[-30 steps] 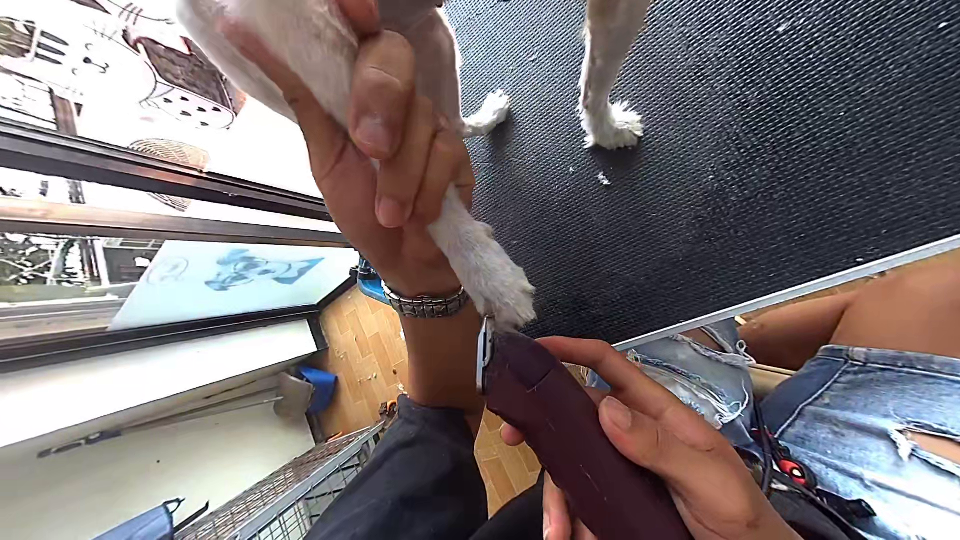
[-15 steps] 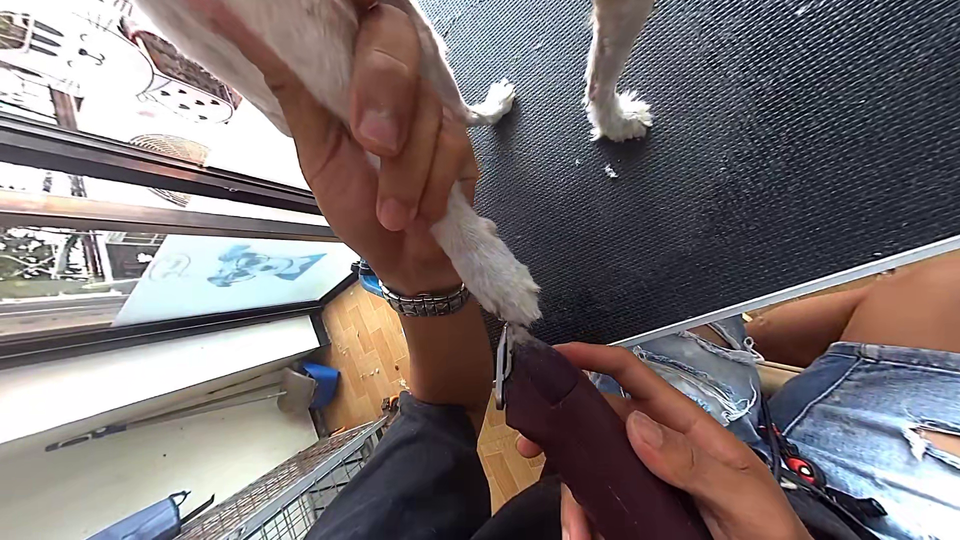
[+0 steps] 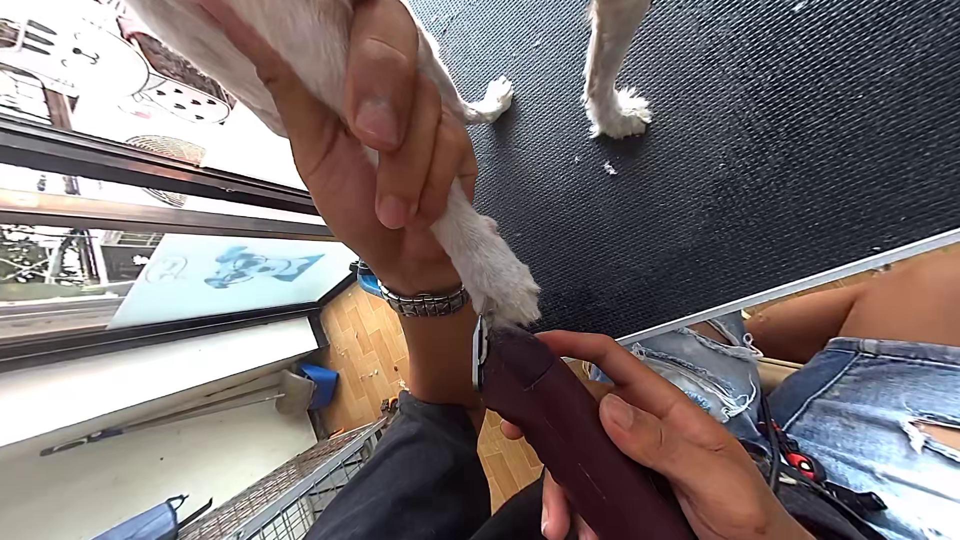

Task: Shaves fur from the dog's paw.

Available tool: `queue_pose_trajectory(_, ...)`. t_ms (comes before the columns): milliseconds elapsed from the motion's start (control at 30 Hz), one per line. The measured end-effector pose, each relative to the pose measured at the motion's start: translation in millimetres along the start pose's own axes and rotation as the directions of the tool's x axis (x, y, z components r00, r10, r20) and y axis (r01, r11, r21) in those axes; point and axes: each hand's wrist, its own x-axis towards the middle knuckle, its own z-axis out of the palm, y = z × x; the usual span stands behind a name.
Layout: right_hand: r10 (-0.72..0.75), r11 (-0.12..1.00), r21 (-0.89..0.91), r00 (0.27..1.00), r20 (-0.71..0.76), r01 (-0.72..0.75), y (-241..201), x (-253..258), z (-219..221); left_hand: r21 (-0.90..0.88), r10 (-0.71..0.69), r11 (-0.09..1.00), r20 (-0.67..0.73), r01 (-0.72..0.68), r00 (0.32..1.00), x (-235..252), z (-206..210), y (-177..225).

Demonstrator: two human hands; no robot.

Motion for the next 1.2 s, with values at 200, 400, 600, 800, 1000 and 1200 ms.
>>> queue_pose_trajectory(200,-0.018,0.999,-0.044,0.999,-0.044,0.016,-1,2,5,-0.022,-0.025,0.999,0.008,0.025,1.0,1,1,-3)
queue_pose_trajectory(400,-0.106,0.993,-0.061,0.989,-0.104,0.1,9,0,15,0.036,0.004,0.999,0.036,-0.005,0.999,2,0,-4)
queue_pose_trajectory(600,-0.149,0.988,-0.052,0.977,-0.156,0.142,13,2,22,0.043,0.029,0.999,0.031,-0.03,0.999,2,4,-9)
queue_pose_trajectory(800,-0.182,0.983,-0.068,0.965,-0.187,0.173,18,3,27,0.068,0.02,0.997,0.031,-0.022,0.999,2,5,-9)
queue_pose_trajectory(1000,-0.221,0.975,-0.053,0.956,-0.193,0.215,26,3,29,0.066,0.015,0.998,0.022,-0.016,1.0,4,6,-10)
queue_pose_trajectory(1200,-0.252,0.966,0.012,0.949,-0.189,0.259,36,5,33,0.113,0.031,0.993,0.021,-0.034,0.999,4,6,-12)
